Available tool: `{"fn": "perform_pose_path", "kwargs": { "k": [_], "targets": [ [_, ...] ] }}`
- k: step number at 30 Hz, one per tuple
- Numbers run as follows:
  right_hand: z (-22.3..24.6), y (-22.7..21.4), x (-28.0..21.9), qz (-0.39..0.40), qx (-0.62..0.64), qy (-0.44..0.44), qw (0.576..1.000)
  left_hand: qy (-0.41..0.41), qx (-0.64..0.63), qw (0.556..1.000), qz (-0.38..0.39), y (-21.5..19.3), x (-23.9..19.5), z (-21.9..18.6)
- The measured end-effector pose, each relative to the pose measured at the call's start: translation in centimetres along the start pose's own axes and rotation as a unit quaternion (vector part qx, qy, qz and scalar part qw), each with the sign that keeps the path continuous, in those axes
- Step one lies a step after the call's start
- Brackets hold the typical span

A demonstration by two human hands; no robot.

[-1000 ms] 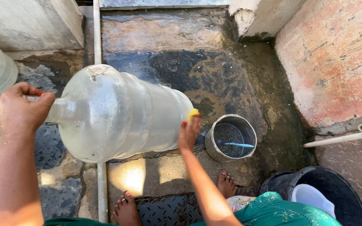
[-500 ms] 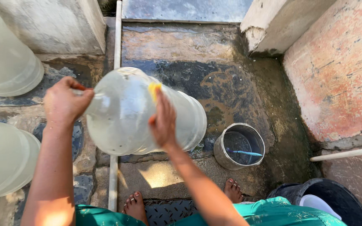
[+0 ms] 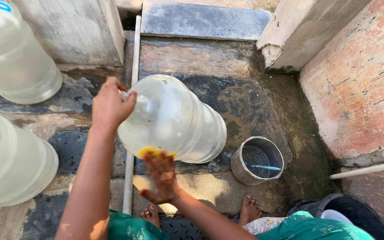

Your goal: The person cleans a large plastic water jug by scrubbing the neck area with a brush and wiping the exterior body with a yellow sponge while using water from a small bucket.

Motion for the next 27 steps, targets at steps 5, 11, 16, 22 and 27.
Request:
{"fn": "perform_pose_path", "kwargs": {
  "k": [5,11,16,22,27],
  "targets": [
    [-2.0,-1.3,5.3,0.107,-0.134,-0.008,0.985,0.122,-0.015,0.992,-0.038,0.6,-1.7,-3.8],
    [-7.6,-7.7,13.1,0.099,-0.011,0.033,0.994,0.116,-0.041,0.988,-0.091,1.5,-2.4,-5.6],
    [-3.1,-3.9,5.7,0.169,-0.146,-0.107,0.969,0.083,-0.032,0.991,-0.1,1.6,-2.2,-4.3],
    [-6.9,-1.9,4.3,0.307,-0.282,-0.184,0.89,0.079,-0.012,0.992,-0.093,1.9,-1.8,-4.1],
    [-15.1,-8.4,12.1,0.06,-0.109,0.085,0.989,0.034,-0.025,0.995,-0.089,1.9,-2.1,-3.7]
  ]
}}
Point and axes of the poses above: each hand's wrist, its own x-axis towards the middle knuckle, its own y-axis out of the palm, z = x × y, the point moved 5 cm from there along x, towards the middle knuckle, and after that the axes turned 1 degree about -x, right-handed, at the moved point
